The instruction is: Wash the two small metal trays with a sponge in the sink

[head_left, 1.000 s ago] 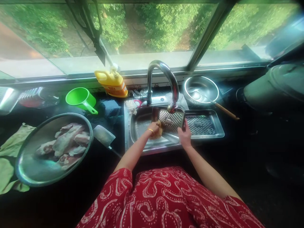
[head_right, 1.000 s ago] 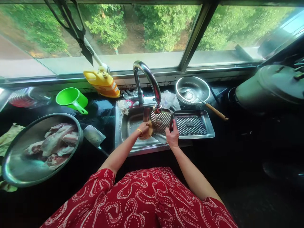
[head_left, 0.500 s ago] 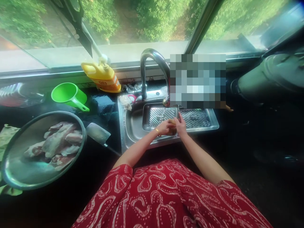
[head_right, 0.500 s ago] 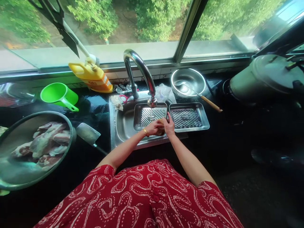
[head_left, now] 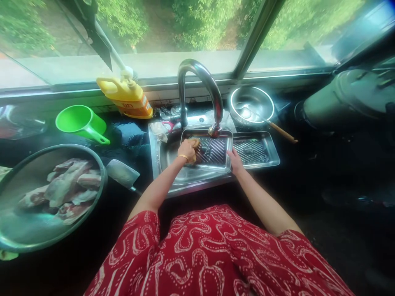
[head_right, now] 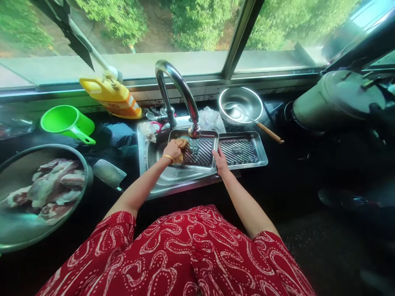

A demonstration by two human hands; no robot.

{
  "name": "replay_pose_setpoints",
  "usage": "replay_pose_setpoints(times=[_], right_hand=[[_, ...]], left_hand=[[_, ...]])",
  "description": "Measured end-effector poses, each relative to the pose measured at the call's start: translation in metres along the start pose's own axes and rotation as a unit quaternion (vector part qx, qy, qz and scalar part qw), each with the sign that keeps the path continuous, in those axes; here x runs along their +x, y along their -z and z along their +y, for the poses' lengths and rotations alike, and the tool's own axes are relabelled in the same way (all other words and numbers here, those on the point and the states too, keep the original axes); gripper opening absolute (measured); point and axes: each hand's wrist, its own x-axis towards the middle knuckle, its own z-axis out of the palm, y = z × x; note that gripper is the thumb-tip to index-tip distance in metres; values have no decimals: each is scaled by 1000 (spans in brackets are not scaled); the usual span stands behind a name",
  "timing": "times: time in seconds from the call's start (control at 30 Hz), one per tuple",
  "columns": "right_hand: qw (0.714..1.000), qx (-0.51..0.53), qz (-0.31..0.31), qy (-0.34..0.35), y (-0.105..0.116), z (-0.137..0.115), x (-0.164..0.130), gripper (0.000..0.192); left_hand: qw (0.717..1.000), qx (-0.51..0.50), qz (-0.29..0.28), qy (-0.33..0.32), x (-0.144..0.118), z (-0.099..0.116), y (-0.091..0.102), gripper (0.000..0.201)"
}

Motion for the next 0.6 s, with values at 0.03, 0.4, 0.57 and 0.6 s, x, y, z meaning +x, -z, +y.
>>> replay_pose_setpoints(times=[0.03, 0.4, 0.57, 0.6], right_hand=[[1000, 10, -12, -19, -3, 5, -1, 71], [997, 63, -31, -19, -23, 28, 1, 62], [999, 39, -12, -13, -22, 33, 0, 56], [999, 39, -5, -17, -22, 34, 1, 57]], left_hand=[[999, -9, 29, 19, 3, 9, 1, 45], [965, 13, -79, -249, -42, 97, -40, 34], [930, 53, -199, -306, -48, 62, -26, 27], [937, 65, -206, -273, -45, 52, -18, 22]])
